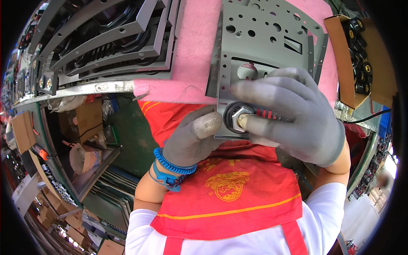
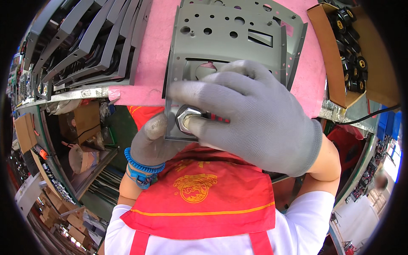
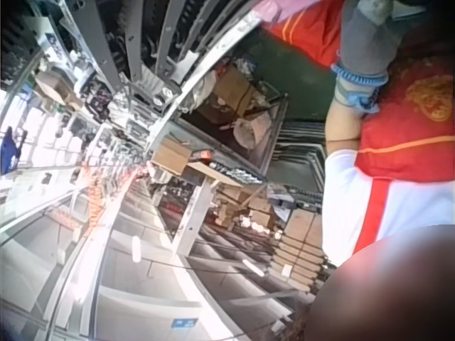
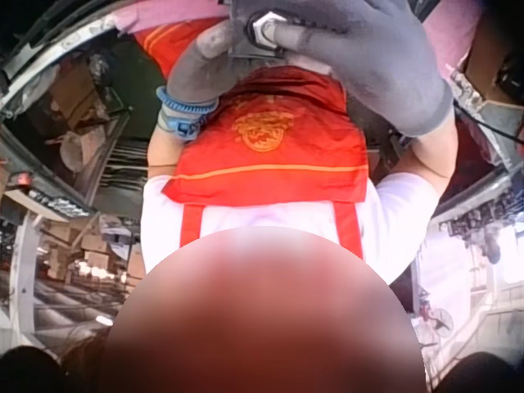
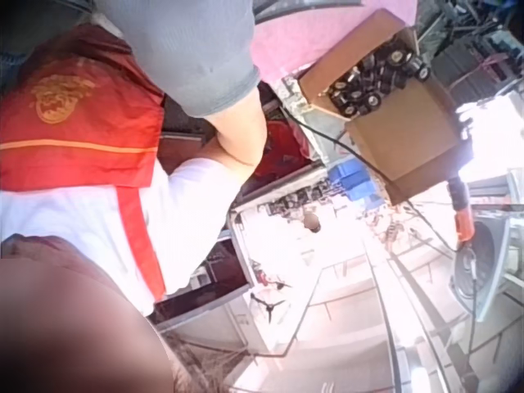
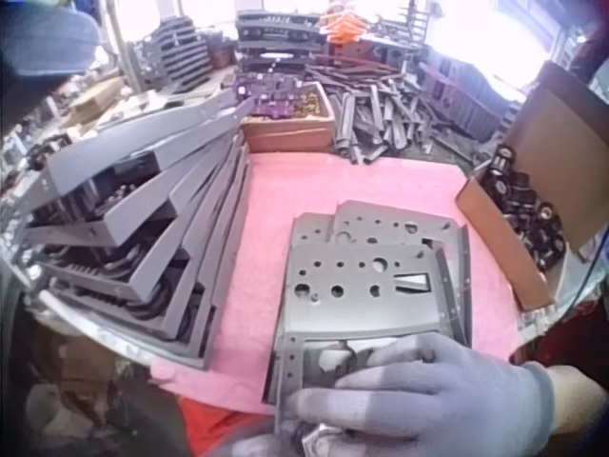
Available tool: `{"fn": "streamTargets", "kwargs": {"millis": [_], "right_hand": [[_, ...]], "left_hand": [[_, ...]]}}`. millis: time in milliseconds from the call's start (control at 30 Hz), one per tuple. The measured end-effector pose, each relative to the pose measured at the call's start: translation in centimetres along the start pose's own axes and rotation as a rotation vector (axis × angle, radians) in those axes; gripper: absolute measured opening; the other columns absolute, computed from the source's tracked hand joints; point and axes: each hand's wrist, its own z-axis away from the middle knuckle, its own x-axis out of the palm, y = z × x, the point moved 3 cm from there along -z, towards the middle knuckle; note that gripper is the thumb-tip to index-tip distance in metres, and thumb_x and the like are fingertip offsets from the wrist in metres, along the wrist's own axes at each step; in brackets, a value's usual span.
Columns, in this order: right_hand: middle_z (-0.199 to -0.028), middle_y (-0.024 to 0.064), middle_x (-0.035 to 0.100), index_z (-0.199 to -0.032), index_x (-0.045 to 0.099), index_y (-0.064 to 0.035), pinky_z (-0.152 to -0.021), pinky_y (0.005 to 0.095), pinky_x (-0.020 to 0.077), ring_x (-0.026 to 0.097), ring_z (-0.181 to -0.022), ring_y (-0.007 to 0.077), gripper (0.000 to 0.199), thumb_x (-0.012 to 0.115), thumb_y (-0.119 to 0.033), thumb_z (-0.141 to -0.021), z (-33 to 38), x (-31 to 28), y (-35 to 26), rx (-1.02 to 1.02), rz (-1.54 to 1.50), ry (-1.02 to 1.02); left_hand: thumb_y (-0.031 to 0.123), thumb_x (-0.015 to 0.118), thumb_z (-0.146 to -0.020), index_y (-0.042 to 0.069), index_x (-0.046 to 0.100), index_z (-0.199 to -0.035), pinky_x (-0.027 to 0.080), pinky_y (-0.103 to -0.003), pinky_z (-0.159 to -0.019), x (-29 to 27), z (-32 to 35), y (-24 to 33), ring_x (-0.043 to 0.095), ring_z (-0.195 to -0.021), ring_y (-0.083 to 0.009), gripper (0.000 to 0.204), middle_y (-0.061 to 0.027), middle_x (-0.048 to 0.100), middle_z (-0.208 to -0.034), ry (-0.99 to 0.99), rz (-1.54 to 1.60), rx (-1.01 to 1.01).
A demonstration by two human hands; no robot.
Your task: Assembling black plastic nuts and components onto gray metal housing panels.
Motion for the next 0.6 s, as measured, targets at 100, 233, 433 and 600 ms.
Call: {"fn": "streamTargets", "kwargs": {"millis": [100,233,433,600], "right_hand": [[-0.099,0.008,0.066,-0.092,0.068,-0.006,-0.08,0.0377,0.0484,0.064,-0.087,0.0235,0.03,0.072,-0.017,-0.064,0.04,0.05,0.06,-0.034,-0.049,-0.057],[-0.101,0.0082,0.065,-0.092,0.069,-0.0069,-0.08,0.0381,0.0481,0.063,-0.085,0.0239,0.033,0.075,-0.017,-0.061,0.13,-0.08,0.45,-0.047,0.0,-0.079],[-0.1,0.0082,0.066,-0.092,0.065,-0.0045,-0.075,0.0371,0.0471,0.062,-0.084,0.0256,0.032,0.076,-0.012,-0.063,-0.09,0.08,0.13,0.099,-0.164,-0.104],[-0.101,0.0087,0.066,-0.089,0.063,-0.0059,-0.071,0.0357,0.047,0.062,-0.086,0.0262,0.026,0.073,-0.009,-0.065,-0.78,-0.21,0.55,-0.009,-0.27,-0.138]], "left_hand": [[0.039,0.057,-0.092,-0.01,0.041,-0.136,0.041,-0.043,-0.107,0.0,-0.09,0.25,0.054,-0.123,-0.0273,0.067,-0.0187,0.054,-0.132,-0.013,0.009,0.015],[0.04,0.057,-0.092,-0.007,0.041,-0.137,0.04,-0.044,-0.108,0.06,-0.14,0.17,0.053,-0.125,-0.0285,0.067,-0.0185,0.053,-0.134,-0.068,-0.016,-0.02],[0.034,0.053,-0.096,-0.011,0.043,-0.133,0.041,-0.043,-0.107,0.0,-0.15,-0.18,0.053,-0.124,-0.0281,0.059,-0.0194,0.054,-0.13,-0.044,0.04,0.014],[0.033,0.053,-0.097,-0.011,0.041,-0.134,0.042,-0.043,-0.106,0.23,0.09,0.06,0.054,-0.123,-0.0286,0.059,-0.0203,0.053,-0.13,-0.021,0.043,0.009]]}}
